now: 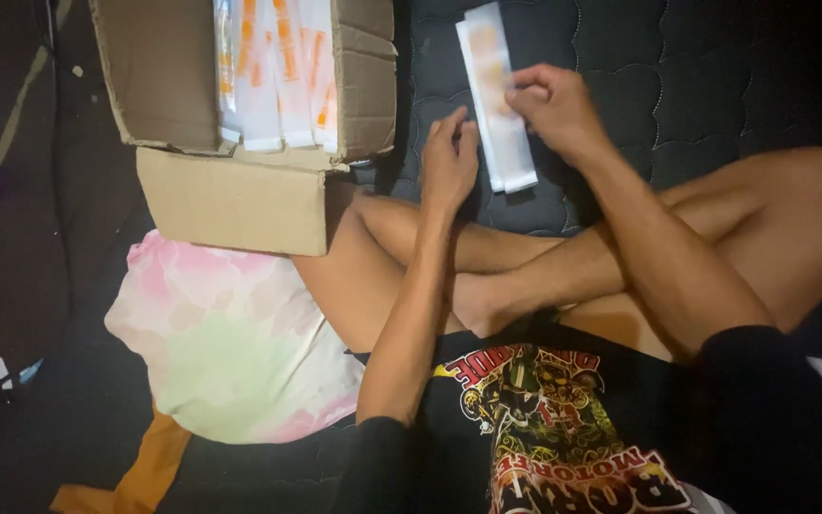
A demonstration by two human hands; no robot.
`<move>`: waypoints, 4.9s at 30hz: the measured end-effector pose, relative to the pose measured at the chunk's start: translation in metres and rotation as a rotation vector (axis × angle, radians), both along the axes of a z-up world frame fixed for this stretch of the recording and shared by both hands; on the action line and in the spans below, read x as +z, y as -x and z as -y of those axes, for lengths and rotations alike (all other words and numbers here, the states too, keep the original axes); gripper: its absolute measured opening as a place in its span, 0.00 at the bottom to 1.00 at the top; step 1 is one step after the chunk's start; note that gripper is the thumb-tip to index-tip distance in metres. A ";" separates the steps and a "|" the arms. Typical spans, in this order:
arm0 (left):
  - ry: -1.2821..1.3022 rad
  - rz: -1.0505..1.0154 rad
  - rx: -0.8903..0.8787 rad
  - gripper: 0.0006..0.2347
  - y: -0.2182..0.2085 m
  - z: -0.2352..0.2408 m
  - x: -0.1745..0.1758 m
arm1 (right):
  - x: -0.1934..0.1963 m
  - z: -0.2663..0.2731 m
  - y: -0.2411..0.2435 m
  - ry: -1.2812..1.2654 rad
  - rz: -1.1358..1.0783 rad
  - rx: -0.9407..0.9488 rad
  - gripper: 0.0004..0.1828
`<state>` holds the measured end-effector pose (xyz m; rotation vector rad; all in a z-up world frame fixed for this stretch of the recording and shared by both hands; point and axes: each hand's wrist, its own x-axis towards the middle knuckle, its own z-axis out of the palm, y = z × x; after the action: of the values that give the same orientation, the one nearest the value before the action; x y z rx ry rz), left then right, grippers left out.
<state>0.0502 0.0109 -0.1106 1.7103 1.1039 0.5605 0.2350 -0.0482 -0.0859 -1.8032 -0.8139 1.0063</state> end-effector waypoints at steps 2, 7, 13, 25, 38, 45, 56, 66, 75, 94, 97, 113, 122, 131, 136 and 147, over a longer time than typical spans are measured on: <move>-0.024 -0.055 -0.006 0.21 -0.008 -0.004 -0.009 | -0.014 0.002 0.002 -0.004 0.088 -0.003 0.11; -0.078 -0.122 -0.004 0.23 -0.018 -0.009 -0.025 | 0.004 0.003 0.008 0.060 0.362 0.033 0.16; -0.093 -0.193 -0.018 0.23 -0.023 -0.011 -0.019 | 0.012 0.002 0.014 0.156 0.265 0.020 0.18; -0.107 -0.206 -0.053 0.23 -0.024 -0.009 -0.023 | -0.005 0.004 0.011 -0.020 0.403 0.096 0.14; -0.438 0.122 0.350 0.10 0.069 -0.128 0.134 | 0.093 -0.074 0.115 -0.425 0.281 0.084 0.27; 0.068 -0.739 0.299 0.14 0.082 -0.162 0.001 | 0.120 -0.069 0.159 -0.033 0.120 0.102 0.45; 0.325 -0.880 0.248 0.14 0.068 -0.134 0.067 | 0.135 -0.060 0.155 -0.071 0.161 0.125 0.41; -0.088 -0.451 0.113 0.09 0.098 -0.150 0.153 | 0.141 -0.083 0.157 -0.008 0.083 0.061 0.43; 0.257 0.412 -0.212 0.03 0.069 -0.023 0.231 | 0.140 -0.010 0.057 -0.184 -0.775 0.163 0.26; 0.302 0.331 0.333 0.13 0.051 -0.004 0.075 | 0.075 0.052 -0.002 -0.067 -0.505 -0.303 0.14; 0.213 0.291 0.305 0.10 0.049 -0.001 0.077 | 0.073 0.054 -0.002 -0.099 -0.616 -0.298 0.15; 0.159 0.361 0.285 0.16 0.051 0.002 0.074 | 0.063 0.057 -0.004 -0.193 -0.507 -0.302 0.19; 0.179 0.382 0.298 0.16 0.055 0.000 0.074 | 0.061 0.059 -0.007 -0.211 -0.483 -0.313 0.18; 0.255 0.380 0.277 0.16 0.058 -0.005 0.072 | 0.064 0.059 -0.010 -0.259 -0.484 -0.300 0.16; 0.254 0.416 0.243 0.17 0.058 -0.004 0.068 | 0.063 0.056 -0.012 -0.219 -0.509 -0.340 0.13; 0.185 0.516 0.113 0.19 0.064 -0.007 0.055 | 0.070 0.059 -0.011 -0.300 -0.462 -0.316 0.06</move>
<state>-0.0138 0.0174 -0.0554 1.2503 0.8490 0.8831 0.2456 -0.1072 -0.0159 -1.3184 -0.3562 0.9778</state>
